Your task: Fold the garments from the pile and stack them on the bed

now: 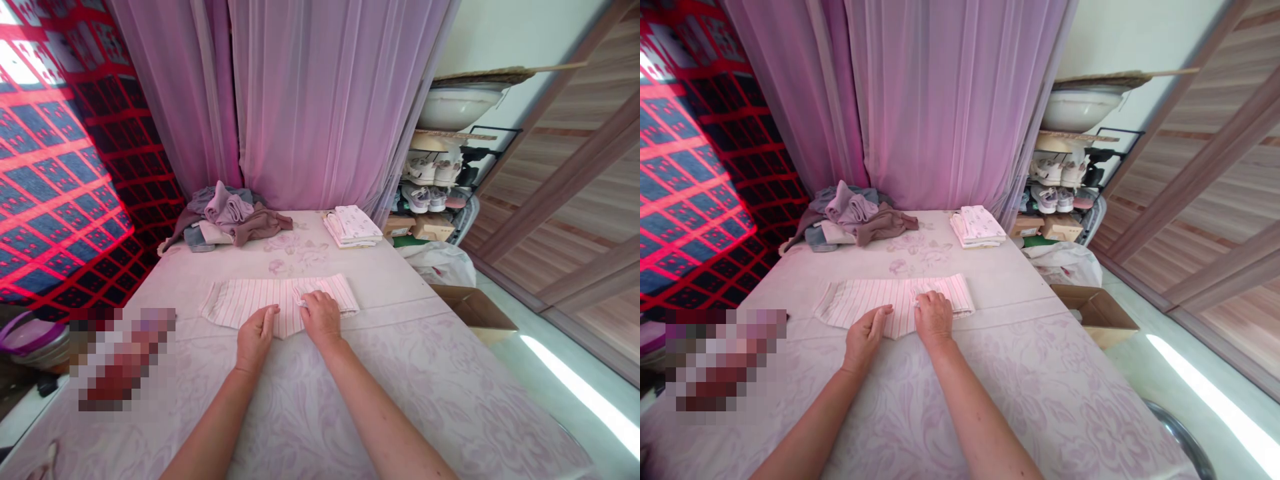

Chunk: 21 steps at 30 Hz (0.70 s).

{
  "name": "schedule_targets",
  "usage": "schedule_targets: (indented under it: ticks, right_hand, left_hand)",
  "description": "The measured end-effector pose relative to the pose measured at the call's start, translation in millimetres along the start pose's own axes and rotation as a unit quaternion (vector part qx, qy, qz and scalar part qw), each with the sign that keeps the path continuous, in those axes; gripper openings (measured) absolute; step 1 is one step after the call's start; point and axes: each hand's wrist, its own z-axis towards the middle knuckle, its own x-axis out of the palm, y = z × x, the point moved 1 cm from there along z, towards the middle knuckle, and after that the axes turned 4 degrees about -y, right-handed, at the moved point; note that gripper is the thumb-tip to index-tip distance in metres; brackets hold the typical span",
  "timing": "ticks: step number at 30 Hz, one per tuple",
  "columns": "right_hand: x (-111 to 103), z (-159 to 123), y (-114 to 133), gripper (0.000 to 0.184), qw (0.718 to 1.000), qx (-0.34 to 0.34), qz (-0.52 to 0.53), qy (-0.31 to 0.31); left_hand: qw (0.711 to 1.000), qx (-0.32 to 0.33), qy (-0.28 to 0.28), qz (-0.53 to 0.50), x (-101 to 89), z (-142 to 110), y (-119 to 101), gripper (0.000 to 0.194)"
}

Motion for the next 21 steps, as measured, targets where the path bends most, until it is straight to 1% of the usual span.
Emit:
schedule_targets:
  ticks: [2,3,6,10,14,16,17,18,21]
  right_hand:
    - [3,0,3,0.021,1.000,-0.008,-0.003,0.004]
    - [6,-1,4,0.021,1.000,-0.010,-0.004,0.007]
    - [13,-2,4,0.020,1.000,-0.012,-0.001,0.005]
    - [15,-8,3,0.017,0.999,-0.028,0.013,-0.022]
    - [9,-17,3,0.016,0.994,-0.084,0.050,-0.053]
    - [4,-19,-6,0.017,0.989,-0.103,0.071,-0.081]
    - [1,-19,-14,0.018,0.987,-0.099,0.075,-0.098]
    - [-2,-18,-25,0.020,0.987,-0.084,0.075,-0.118]
    - [-12,-11,-63,0.024,0.984,-0.008,0.056,-0.166]
  left_hand:
    - [0.998,-0.043,-0.018,-0.037,0.1,1,3,0.043]
    - [0.997,-0.053,-0.020,-0.048,0.3,1,3,0.044]
    - [0.997,-0.054,-0.011,-0.062,0.5,1,3,0.042]
    - [0.997,-0.035,0.000,-0.065,0.6,0,-1,0.040]
    - [0.998,0.023,0.004,-0.049,2.0,0,-1,0.035]
    - [0.998,0.051,-0.001,-0.036,2.0,0,0,0.032]
    - [0.998,0.062,-0.004,-0.027,1.5,0,1,0.031]
    - [0.997,0.072,-0.007,-0.017,0.7,1,2,0.029]
    - [0.994,0.109,0.001,0.014,-0.8,6,-3,0.026]
